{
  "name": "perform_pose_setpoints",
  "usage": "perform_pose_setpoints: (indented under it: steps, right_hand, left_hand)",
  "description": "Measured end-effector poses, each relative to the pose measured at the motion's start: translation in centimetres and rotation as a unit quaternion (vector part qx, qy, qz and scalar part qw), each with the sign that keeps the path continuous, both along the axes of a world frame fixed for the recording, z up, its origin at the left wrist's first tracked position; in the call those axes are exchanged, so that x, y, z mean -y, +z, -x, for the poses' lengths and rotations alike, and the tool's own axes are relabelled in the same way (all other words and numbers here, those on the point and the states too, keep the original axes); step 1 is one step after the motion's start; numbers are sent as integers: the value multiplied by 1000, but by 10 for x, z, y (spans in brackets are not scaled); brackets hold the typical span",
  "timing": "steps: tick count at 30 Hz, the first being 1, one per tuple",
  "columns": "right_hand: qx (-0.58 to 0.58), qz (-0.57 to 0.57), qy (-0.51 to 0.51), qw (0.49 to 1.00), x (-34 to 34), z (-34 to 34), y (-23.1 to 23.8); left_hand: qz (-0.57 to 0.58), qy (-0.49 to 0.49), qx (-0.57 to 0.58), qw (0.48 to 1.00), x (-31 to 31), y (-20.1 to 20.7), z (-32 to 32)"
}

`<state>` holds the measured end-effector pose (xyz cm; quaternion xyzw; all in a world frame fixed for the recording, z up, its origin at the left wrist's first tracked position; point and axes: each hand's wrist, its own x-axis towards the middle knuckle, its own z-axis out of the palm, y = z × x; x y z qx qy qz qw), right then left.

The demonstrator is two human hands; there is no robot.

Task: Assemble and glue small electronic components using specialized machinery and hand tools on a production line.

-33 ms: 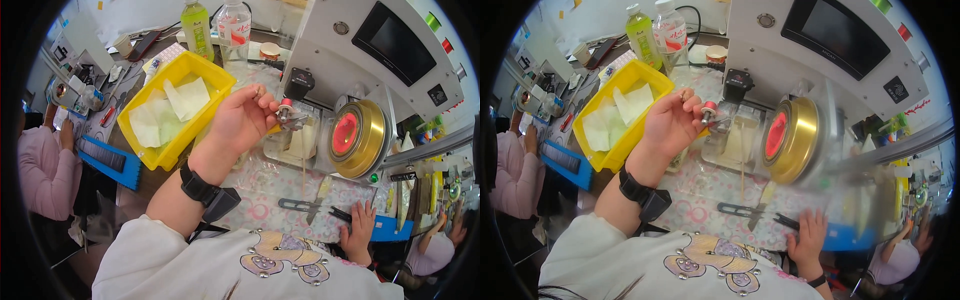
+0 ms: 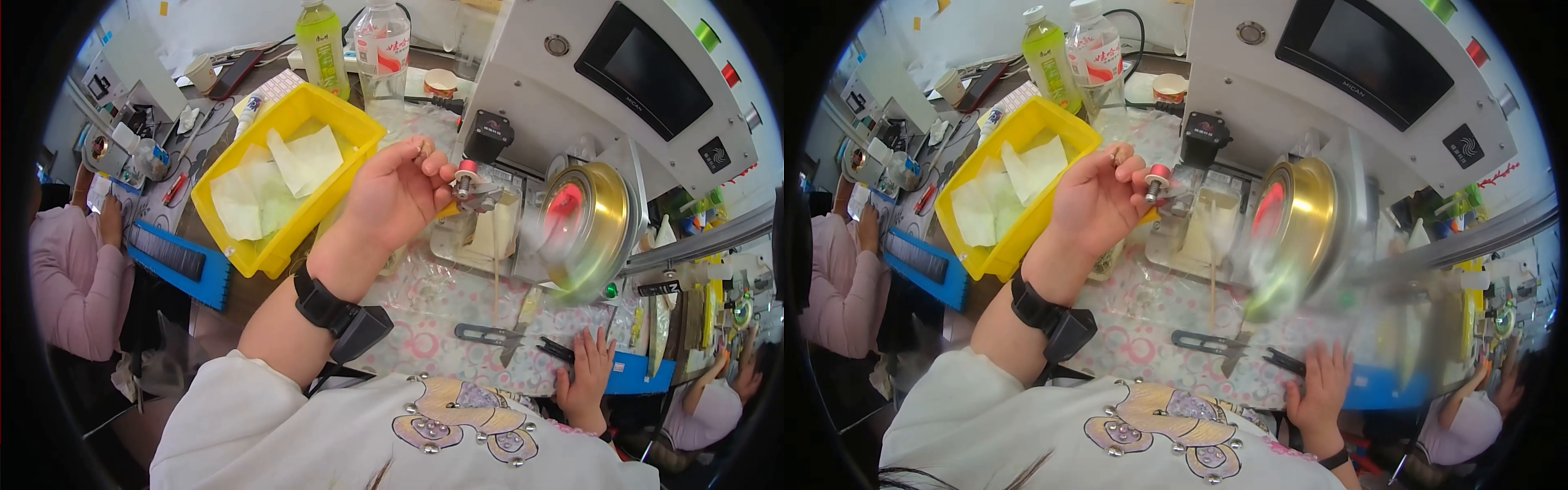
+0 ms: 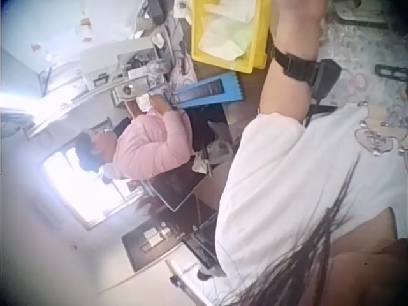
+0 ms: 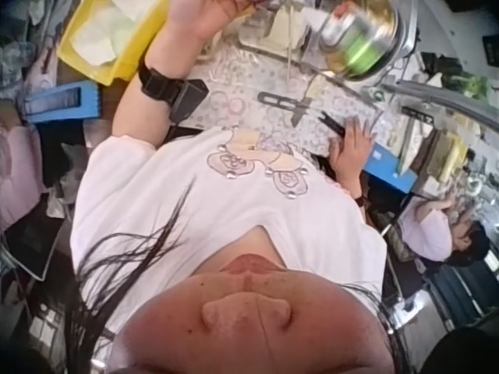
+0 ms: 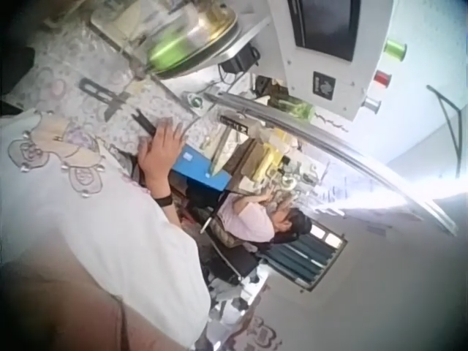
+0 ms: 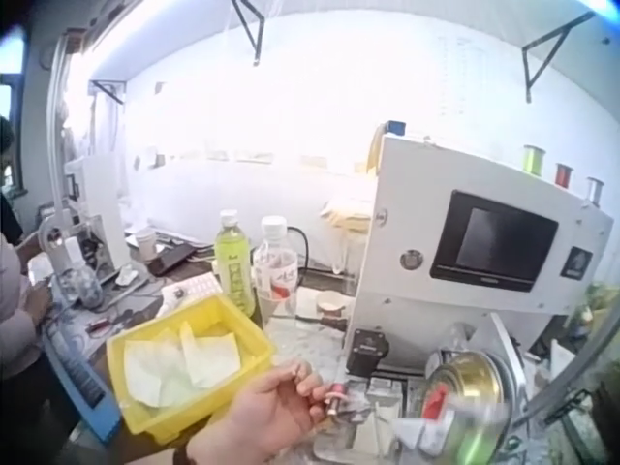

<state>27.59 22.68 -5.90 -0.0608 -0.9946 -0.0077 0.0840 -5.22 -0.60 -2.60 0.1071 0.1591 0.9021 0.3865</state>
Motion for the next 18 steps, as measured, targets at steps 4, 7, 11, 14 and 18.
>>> perform_pose_setpoints:
  steps: [4,7,11,14,18]
  right_hand:
    - [8,-11,-7,1000,0,-1,2]
    - [-2,-7,-8,1000,1,0,1]
    - [-1,-9,-18,1000,3,3,0]
    - [4,-6,-20,1000,6,8,-1]
    - [14,1,-23,1000,5,8,-4]
  left_hand:
    - [5,4,1,1000,-1,0,-2]
    - [6,10,0,1000,-1,0,-2]
    - [2,10,-7,1000,-1,-1,3]
    - [4,10,7,1000,2,2,5]
    - [-6,23,3,1000,7,-1,4]
